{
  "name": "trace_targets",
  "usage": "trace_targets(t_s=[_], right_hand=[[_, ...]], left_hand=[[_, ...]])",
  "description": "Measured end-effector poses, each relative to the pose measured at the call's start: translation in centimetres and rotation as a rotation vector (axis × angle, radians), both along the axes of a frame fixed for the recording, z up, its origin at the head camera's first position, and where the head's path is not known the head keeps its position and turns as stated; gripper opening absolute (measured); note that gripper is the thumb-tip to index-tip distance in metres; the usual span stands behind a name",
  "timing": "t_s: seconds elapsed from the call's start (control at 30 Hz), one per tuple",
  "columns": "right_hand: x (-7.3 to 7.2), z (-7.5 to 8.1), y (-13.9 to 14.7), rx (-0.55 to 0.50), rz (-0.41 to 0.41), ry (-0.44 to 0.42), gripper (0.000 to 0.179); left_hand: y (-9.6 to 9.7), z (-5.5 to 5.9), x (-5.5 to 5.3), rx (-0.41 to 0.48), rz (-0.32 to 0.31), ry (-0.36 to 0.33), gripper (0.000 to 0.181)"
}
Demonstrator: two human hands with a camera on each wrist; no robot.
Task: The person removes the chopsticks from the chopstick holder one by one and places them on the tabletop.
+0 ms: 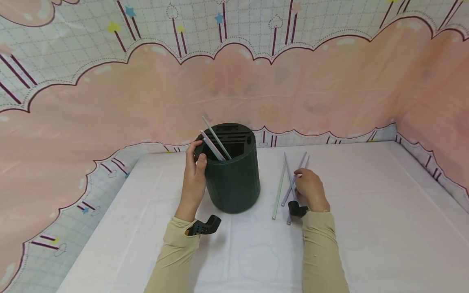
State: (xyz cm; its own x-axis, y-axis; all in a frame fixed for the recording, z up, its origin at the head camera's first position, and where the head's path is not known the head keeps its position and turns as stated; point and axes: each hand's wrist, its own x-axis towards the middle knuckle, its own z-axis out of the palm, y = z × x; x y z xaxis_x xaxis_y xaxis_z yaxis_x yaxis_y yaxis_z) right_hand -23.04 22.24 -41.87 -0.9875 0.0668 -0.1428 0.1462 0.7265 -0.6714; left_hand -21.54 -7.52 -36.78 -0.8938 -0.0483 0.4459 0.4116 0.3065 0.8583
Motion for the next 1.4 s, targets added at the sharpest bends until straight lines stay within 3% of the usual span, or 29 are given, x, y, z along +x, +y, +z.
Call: trace_targets(t_s=[0.53, 0.73, 0.93, 1.17, 1.27, 1.4], right_hand=[[0.1, -0.2, -0.3, 0.172, 0.033, 0.065, 0.037], [0.1, -0.3, -0.2, 0.174, 0.039, 0.050, 0.040], [0.2, -0.2, -0.1, 0.179, 0.052, 0.124, 0.040], [0.5, 1.5, -0.3, 0.089, 0.019, 0.159, 0.038], [0.7, 2.5, -0.6, 0.037, -0.018, 0.223, 0.038], [0.7, 3.8, -1.5, 0.009, -0.068, 0.404, 0.034]], left_hand=[[0.0, 0.1, 0.1, 0.002, 0.005, -0.011, 0.049], [0.0, 0.1, 0.0, -0.003, 0.005, -0.004, 0.049], [0.0, 0.0, 0.0, 0.000, -0.003, -0.004, 0.049], [0.0, 0.1, -0.1, -0.018, -0.001, 0.005, 0.048], [-0.1, 0.1, 0.0, -0.021, -0.001, 0.003, 0.048], [-0.1, 0.1, 0.0, -0.020, 0.002, -0.001, 0.047]])
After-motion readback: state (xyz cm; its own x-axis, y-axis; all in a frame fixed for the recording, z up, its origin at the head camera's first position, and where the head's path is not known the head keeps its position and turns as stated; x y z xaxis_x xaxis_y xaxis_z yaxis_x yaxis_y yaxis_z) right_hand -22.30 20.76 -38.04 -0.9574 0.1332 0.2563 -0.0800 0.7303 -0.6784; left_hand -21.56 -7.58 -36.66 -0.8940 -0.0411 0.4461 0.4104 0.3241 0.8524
